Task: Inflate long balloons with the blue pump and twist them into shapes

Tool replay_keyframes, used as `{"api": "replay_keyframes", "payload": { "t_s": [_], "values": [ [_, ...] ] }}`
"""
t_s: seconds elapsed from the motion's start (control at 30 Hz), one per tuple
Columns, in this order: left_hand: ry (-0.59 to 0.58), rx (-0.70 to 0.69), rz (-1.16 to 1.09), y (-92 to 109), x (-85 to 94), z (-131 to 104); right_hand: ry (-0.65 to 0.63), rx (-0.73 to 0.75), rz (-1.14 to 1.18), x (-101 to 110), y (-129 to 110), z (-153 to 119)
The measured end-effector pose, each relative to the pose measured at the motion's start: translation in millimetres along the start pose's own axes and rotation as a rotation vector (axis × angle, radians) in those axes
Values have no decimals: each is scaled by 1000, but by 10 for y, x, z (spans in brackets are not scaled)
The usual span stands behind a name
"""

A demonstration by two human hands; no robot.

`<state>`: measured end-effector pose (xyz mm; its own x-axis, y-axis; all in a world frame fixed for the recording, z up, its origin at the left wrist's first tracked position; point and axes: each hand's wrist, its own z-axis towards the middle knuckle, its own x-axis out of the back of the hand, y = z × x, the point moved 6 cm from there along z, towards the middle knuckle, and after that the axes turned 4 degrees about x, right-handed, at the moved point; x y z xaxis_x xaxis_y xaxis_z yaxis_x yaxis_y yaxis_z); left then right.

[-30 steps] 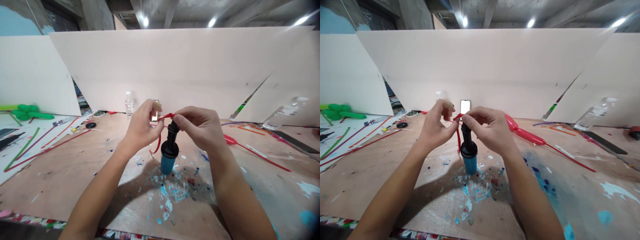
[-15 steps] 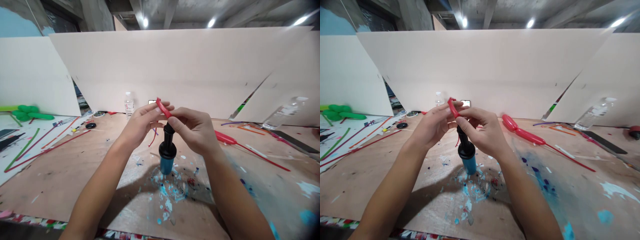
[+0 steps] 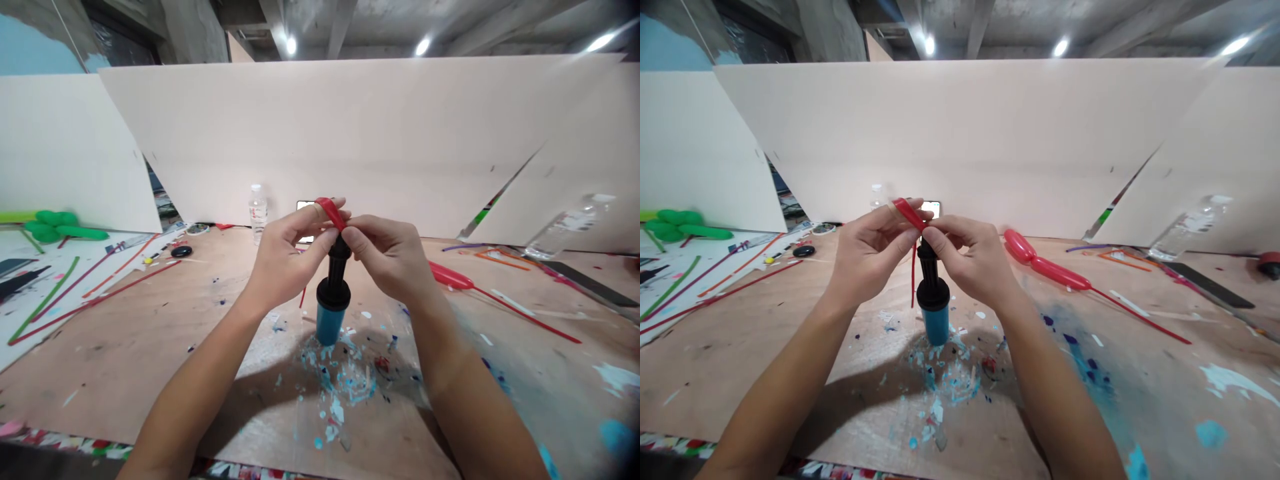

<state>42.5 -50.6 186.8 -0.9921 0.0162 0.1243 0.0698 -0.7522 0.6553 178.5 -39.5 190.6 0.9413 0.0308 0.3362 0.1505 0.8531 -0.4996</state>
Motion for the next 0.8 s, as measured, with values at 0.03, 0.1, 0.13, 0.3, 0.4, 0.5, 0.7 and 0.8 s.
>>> {"api": "replay_keyframes", "payload": {
  "t_s": [0.03, 0.1, 0.13, 0.3, 0.4, 0.5, 0.7, 0.8],
  "values": [
    [15, -16, 15, -1, 0, 1, -10, 11, -13, -7, -3, 0],
    [54, -50, 55, -2, 13, 6, -19, 27, -37, -19, -9, 1],
    [73, -65, 75, -1, 22, 9, -20, 31, -45, -25, -9, 1],
    [95, -105, 128, -6, 43, 16, 28, 19, -8, -33, 23, -1],
    [91, -102, 144, -21, 60, 16, 90, 20, 44, -21, 38, -6],
    [86, -104, 156, -32, 86, 24, 145, 93, -10, 3, -5, -16],
    [67, -171, 199, 31, 107, 24, 152, 250, -220, 17, -108, -63],
    [56, -224, 213, 88, 91, 2, 163, 332, -304, 28, -164, -95]
  ]
}}
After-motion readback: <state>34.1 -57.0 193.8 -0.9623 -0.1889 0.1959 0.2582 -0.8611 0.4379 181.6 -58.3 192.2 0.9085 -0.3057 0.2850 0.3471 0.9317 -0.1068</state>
